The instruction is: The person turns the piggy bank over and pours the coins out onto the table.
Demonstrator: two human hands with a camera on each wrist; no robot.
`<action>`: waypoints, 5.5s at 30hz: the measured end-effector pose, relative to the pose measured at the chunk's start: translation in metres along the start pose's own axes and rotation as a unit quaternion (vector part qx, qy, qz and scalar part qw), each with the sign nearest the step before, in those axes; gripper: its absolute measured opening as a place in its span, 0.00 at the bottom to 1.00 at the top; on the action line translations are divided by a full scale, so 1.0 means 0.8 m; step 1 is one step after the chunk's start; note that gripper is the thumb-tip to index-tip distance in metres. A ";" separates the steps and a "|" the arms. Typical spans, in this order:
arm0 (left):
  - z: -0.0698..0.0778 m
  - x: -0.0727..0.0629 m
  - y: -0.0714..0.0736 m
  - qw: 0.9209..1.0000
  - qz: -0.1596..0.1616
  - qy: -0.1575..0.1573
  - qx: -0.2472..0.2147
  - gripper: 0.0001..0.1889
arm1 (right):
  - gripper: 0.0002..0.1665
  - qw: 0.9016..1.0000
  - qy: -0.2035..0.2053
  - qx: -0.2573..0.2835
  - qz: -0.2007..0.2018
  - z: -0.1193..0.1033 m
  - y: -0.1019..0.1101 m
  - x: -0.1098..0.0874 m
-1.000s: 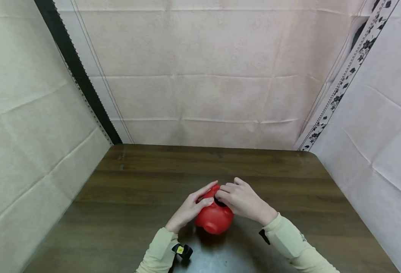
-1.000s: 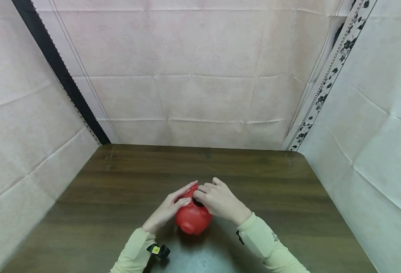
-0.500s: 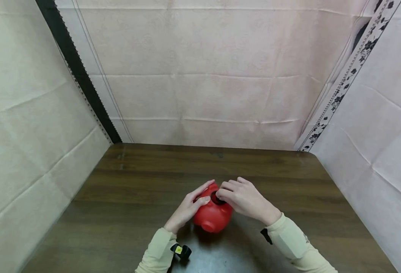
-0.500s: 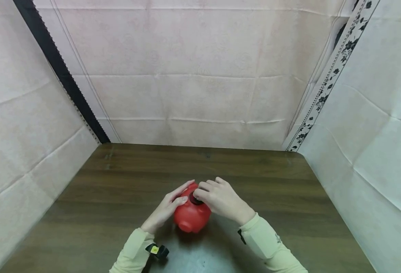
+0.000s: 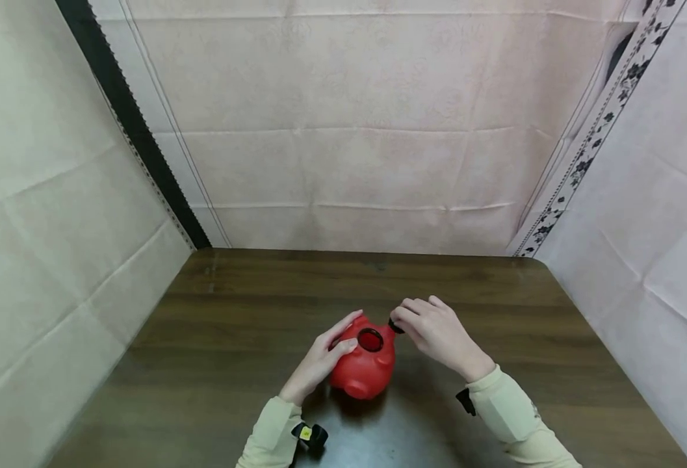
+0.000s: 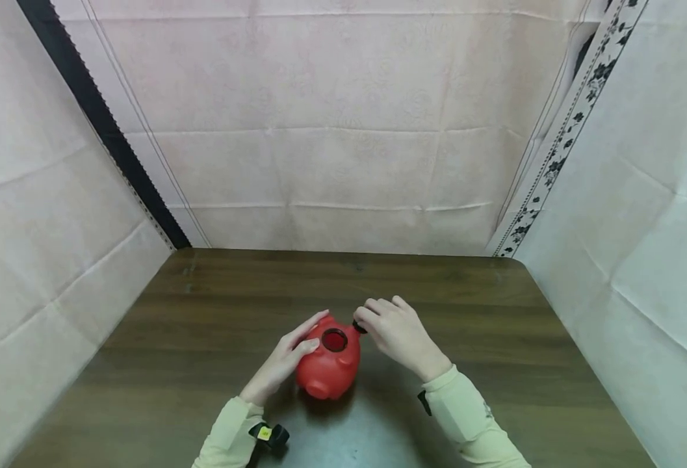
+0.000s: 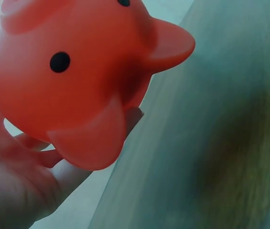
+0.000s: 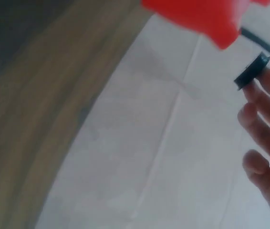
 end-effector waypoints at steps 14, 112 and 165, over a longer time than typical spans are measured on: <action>-0.012 -0.008 0.019 0.999 0.033 0.003 -0.031 0.28 | 0.16 0.978 -0.144 0.026 -0.147 0.054 -0.093 -0.055; 0.059 -0.007 0.012 0.984 0.031 -0.105 0.138 0.42 | 0.50 0.885 -0.244 0.393 -0.046 -0.002 -0.063 -0.027; 0.077 -0.022 0.002 0.990 -0.004 -0.143 0.021 0.51 | 0.64 0.820 -0.267 0.503 0.056 -0.012 -0.051 -0.032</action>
Point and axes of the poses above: each hand's wrist, its own x-axis towards the middle knuckle, its own y-axis out of the back of the hand, z = x × y, the point moved 8 cm from there along x, towards the middle knuckle, and after that the axes turned 1 degree about -x, right-handed, at the moved point
